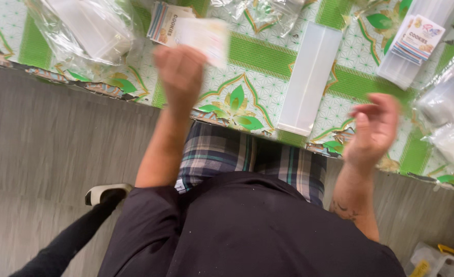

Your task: The person applies stickers to a series of clear plastic tubes by hand, handling the stickers one at a time from a stack and smoothing them onto the surface of each tube.

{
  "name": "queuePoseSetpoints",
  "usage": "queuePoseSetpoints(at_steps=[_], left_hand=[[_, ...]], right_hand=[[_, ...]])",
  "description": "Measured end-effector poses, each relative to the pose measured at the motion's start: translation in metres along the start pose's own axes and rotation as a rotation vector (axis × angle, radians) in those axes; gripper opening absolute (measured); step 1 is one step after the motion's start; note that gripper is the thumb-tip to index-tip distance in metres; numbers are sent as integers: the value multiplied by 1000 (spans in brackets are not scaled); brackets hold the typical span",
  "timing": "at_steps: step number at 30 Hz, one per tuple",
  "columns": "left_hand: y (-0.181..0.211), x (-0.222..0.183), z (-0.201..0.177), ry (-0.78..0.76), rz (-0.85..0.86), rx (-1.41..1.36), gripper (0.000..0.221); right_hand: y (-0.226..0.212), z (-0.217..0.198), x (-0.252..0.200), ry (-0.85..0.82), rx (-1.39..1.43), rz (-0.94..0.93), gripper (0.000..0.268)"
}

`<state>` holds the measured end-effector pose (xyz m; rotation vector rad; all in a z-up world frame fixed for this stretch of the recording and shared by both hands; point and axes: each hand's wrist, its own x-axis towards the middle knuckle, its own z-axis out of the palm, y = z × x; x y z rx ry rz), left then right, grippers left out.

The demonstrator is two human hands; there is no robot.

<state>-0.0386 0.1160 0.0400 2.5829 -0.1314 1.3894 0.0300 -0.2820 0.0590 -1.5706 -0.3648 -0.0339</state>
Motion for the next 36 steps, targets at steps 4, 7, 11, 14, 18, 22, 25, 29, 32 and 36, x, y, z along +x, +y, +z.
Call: queuePoseSetpoints(at_steps=[4,7,11,14,18,22,25,29,32,36], left_hand=[[115,-8,10,-223,449,-271,15],[113,-18,31,-469,275,-452,54],[6,-31,63,-357,-334,-92,116],[-60,-37,82,-350,-573,265,122],[-92,-29,92,-523,-637,394,112],[-92,-17,89,-696,-815,305,95],[-89,-11,88,-737,-792,255,89],[-72,-17,88,-901,-638,102,82],[-45,-16,84,-926,-478,1,80],[0,10,56,-873,-355,145,95]], right_hand=[[15,45,-10,-181,593,380,43],[23,55,-16,-115,403,231,17],[24,30,-17,-36,365,182,13],[25,20,-21,-34,314,230,14],[25,18,-25,-86,243,253,14],[25,13,-27,-88,193,247,14],[27,15,-25,-76,200,262,15],[28,25,-30,-98,256,264,17],[25,29,-32,-130,279,256,16],[21,35,-35,-183,155,236,15]])
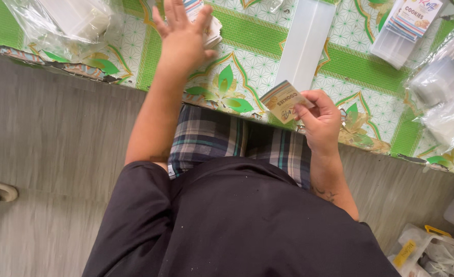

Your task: The person applies stickers to a series of clear plastic tubes by hand, handling the stickers one at a time from a stack and smoothing them onto the surface of each tube.

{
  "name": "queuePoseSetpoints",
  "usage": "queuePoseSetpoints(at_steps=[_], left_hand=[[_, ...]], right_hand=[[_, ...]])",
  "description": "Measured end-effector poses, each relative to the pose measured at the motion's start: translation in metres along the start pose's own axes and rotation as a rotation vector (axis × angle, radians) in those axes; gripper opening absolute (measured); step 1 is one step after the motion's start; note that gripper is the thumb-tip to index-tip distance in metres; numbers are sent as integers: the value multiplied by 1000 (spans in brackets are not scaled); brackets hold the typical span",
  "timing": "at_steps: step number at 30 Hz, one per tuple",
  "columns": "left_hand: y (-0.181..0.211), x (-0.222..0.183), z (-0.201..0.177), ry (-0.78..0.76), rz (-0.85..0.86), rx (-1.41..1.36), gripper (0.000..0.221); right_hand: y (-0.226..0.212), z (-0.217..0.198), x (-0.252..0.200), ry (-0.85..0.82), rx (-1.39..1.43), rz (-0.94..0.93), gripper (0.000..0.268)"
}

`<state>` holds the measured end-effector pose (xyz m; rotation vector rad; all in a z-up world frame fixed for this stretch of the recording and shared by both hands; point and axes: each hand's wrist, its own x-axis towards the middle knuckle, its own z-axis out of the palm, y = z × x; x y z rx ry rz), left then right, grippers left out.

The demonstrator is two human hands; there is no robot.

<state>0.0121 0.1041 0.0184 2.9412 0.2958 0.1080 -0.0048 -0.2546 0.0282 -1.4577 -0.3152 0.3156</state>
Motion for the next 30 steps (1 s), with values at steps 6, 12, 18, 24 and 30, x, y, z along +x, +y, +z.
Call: queuePoseSetpoints(at_steps=[6,12,18,24,30], left_hand=[[114,-67,-34,-292,225,-1154,74],[136,-68,-53,-178,169,-1194,30],[140,-76,-65,-157,213,-1099,33],[145,-76,-68,-74,305,-847,47],[146,-76,-59,-13,385,-720,51]], right_hand=[[1,2,3,60,128,60,19],[-24,-4,10,14,486,170,11],[-34,-7,4,-66,359,127,9],[-40,-1,7,-13,-34,142,4],[-39,7,11,45,-483,-19,5]])
